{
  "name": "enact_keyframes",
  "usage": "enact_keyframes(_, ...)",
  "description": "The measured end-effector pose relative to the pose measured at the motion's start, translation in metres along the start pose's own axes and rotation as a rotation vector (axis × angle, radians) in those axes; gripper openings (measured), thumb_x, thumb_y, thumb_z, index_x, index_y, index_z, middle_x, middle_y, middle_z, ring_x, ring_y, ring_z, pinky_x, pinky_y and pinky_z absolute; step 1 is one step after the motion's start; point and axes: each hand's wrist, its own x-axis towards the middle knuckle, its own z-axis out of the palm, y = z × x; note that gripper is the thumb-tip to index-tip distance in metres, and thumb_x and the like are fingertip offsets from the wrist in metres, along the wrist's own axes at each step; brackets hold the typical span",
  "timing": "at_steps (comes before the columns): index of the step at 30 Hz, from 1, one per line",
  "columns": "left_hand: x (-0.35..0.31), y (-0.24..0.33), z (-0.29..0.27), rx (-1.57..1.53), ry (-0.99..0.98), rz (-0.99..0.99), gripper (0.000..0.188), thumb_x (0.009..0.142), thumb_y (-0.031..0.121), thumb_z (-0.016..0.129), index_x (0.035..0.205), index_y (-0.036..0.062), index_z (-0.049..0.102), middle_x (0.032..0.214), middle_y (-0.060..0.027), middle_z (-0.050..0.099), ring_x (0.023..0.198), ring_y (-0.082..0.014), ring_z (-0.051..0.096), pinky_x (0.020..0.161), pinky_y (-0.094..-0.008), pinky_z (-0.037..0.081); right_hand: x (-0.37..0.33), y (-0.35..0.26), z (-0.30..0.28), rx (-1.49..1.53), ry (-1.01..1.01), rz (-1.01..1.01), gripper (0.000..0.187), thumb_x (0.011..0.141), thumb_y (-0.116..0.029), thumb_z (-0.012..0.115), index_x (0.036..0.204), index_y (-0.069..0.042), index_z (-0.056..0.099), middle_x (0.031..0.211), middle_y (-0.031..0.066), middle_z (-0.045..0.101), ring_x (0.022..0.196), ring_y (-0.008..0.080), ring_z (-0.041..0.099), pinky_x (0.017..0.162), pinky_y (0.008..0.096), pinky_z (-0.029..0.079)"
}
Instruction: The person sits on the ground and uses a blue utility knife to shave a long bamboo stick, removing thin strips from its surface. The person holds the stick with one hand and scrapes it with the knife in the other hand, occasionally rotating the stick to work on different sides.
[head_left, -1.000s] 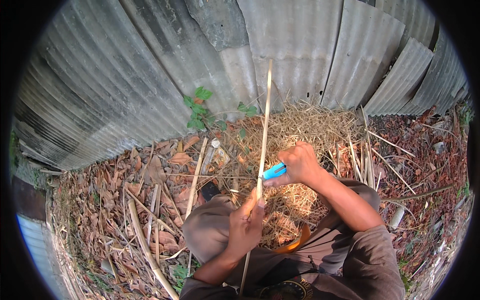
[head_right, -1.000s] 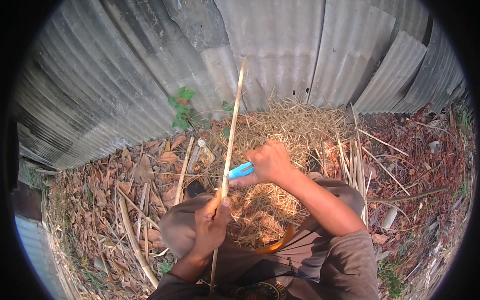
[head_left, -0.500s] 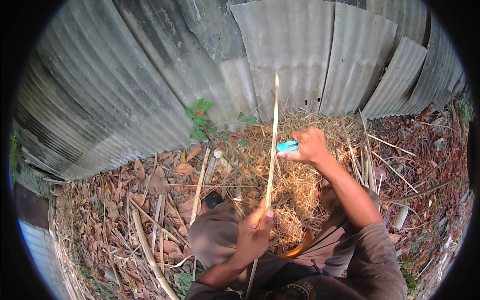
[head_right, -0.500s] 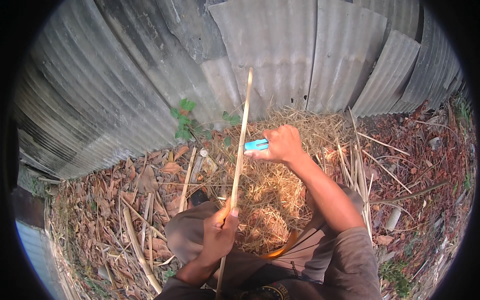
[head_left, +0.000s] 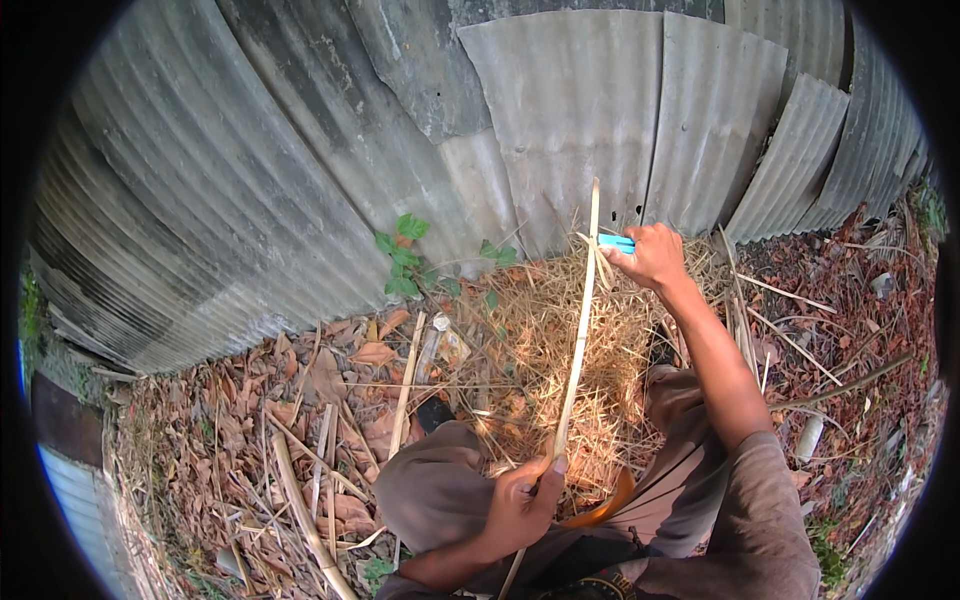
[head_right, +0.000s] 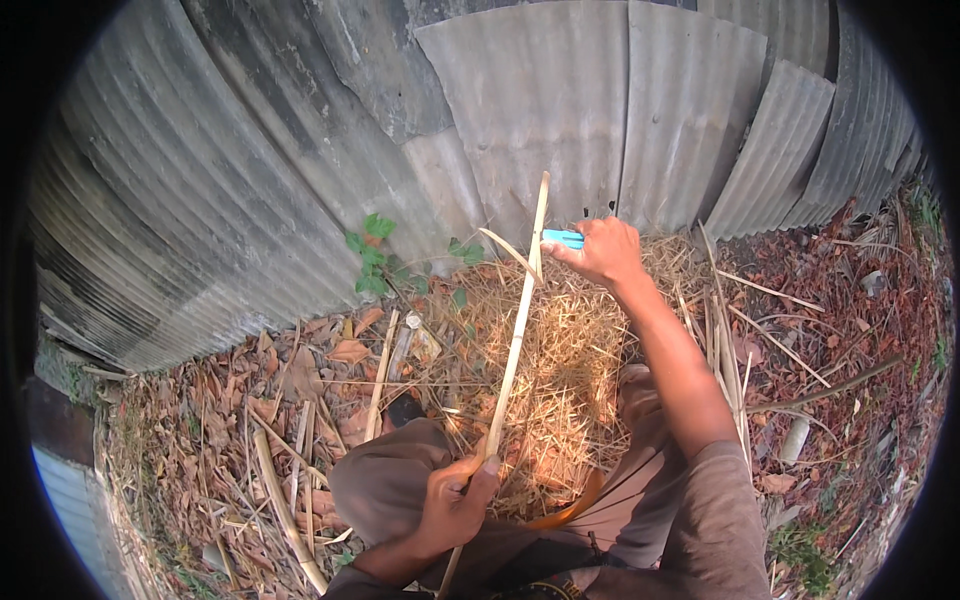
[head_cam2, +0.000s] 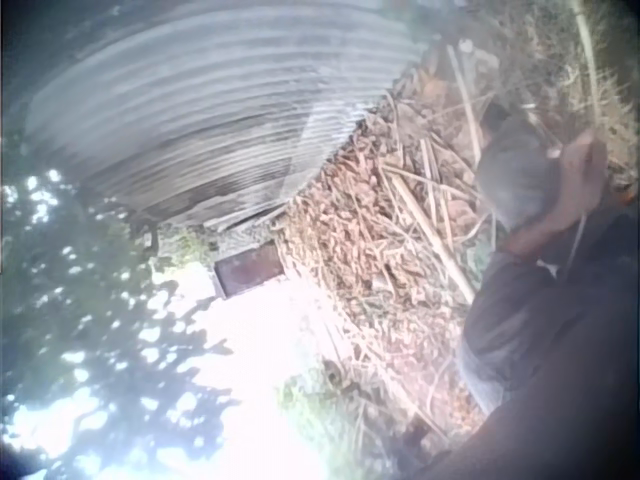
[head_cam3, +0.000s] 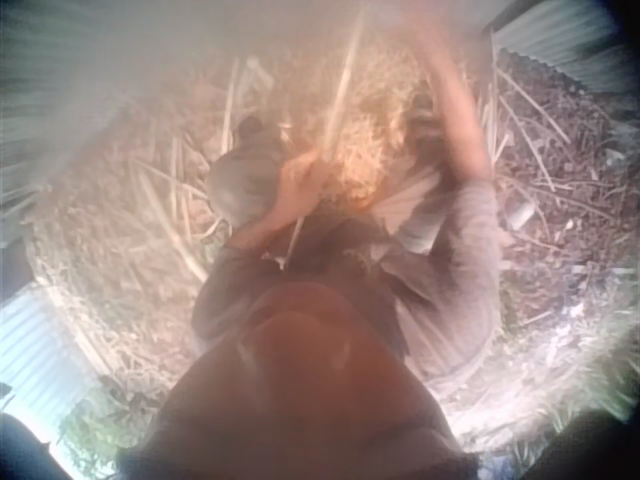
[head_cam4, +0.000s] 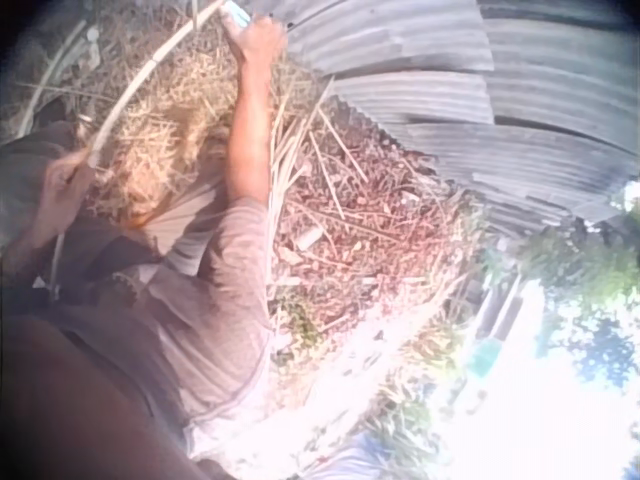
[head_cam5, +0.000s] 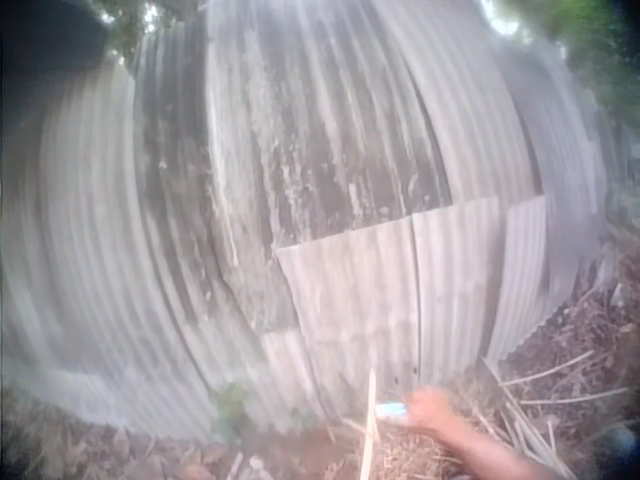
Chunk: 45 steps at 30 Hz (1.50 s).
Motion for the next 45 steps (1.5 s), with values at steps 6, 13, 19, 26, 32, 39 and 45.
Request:
enact_keyframes(6, -0.016, -0.007, 0.008, -0.086, -0.197, 0.145, 0.022, 0.096, 0.011, 0.054, 0.111, -0.0035, 0.060, 0.065, -0.0010, 0.052, 0.059, -0.0038, 0.045, 0.051, -0.0229, 0.036, 0.018, 0.080, -0.012, -0.045, -0.012, 0.456, 0.092, 0.076, -0.082, 0.036, 0.075, 0.003, 0.070, 0.067, 0.0261, 0.062, 0.074, 0.0415, 0.065, 0.066, 0.0498, 0.048)
enact_keyframes(13, 0.000, -0.027, -0.014, -0.383, -0.004, -0.334, 0.033, 0.098, 0.019, 0.052, 0.127, 0.0034, 0.055, 0.063, 0.0037, 0.045, 0.052, -0.0020, 0.039, 0.045, -0.0174, 0.033, 0.003, 0.116, -0.019, -0.022, -0.337, 0.692, 0.100, 0.077, -0.084, 0.033, 0.085, 0.009, 0.068, 0.084, 0.0278, 0.065, 0.085, 0.0367, 0.065, 0.079, 0.0479, 0.047)
enact_keyframes(19, 0.021, -0.005, -0.023, -0.617, 0.244, -0.258, 0.037, 0.098, 0.018, 0.049, 0.129, -0.0018, 0.049, 0.058, -0.0001, 0.044, 0.042, -0.0047, 0.034, 0.044, -0.0203, 0.029, -0.043, -0.060, -0.035, 0.216, -0.408, -0.004, 0.076, 0.074, -0.076, 0.052, 0.062, -0.002, 0.065, 0.046, 0.0138, 0.052, 0.050, 0.0310, 0.060, 0.054, 0.0444, 0.048)
enact_keyframes(26, 0.022, -0.010, -0.020, -0.462, 0.196, -0.155, 0.039, 0.100, 0.024, 0.047, 0.133, 0.0036, 0.048, 0.062, 0.0014, 0.049, 0.045, -0.0025, 0.039, 0.041, -0.0175, 0.030, -0.085, -0.114, -0.025, 0.191, -0.420, -0.391, 0.076, 0.063, -0.081, 0.059, 0.054, -0.006, 0.062, 0.040, 0.0110, 0.050, 0.039, 0.0304, 0.056, 0.043, 0.0393, 0.047)
enact_keyframes(32, 0.025, 0.011, -0.010, -0.369, 0.233, -0.191, 0.035, 0.101, 0.023, 0.044, 0.128, 0.0020, 0.051, 0.061, 0.0027, 0.046, 0.049, -0.0010, 0.038, 0.044, -0.0178, 0.030, -0.090, -0.105, -0.013, 0.214, -0.255, -0.433, 0.070, 0.062, -0.077, 0.063, 0.048, -0.009, 0.054, 0.038, 0.0089, 0.045, 0.036, 0.0278, 0.051, 0.040, 0.0385, 0.043)
enact_keyframes(39, 0.020, 0.004, -0.012, -0.329, 0.134, -0.144, 0.035, 0.102, 0.021, 0.041, 0.128, -0.0004, 0.050, 0.058, 0.0035, 0.043, 0.051, -0.0018, 0.038, 0.046, -0.0190, 0.029, -0.068, -0.087, 0.012, 0.148, -0.182, -0.331, 0.074, 0.066, -0.080, 0.056, 0.051, -0.008, 0.056, 0.041, 0.0102, 0.049, 0.040, 0.0308, 0.053, 0.045, 0.0421, 0.045)
enact_keyframes(45, 0.006, -0.002, -0.001, -0.313, -0.013, -0.152, 0.034, 0.100, 0.017, 0.043, 0.129, -0.0009, 0.049, 0.058, 0.0035, 0.043, 0.051, -0.0015, 0.038, 0.046, -0.0199, 0.031, -0.011, -0.028, 0.009, 0.047, -0.210, 0.165, 0.083, 0.071, -0.082, 0.047, 0.060, -0.001, 0.065, 0.050, 0.0175, 0.056, 0.054, 0.0336, 0.061, 0.056, 0.0482, 0.047)
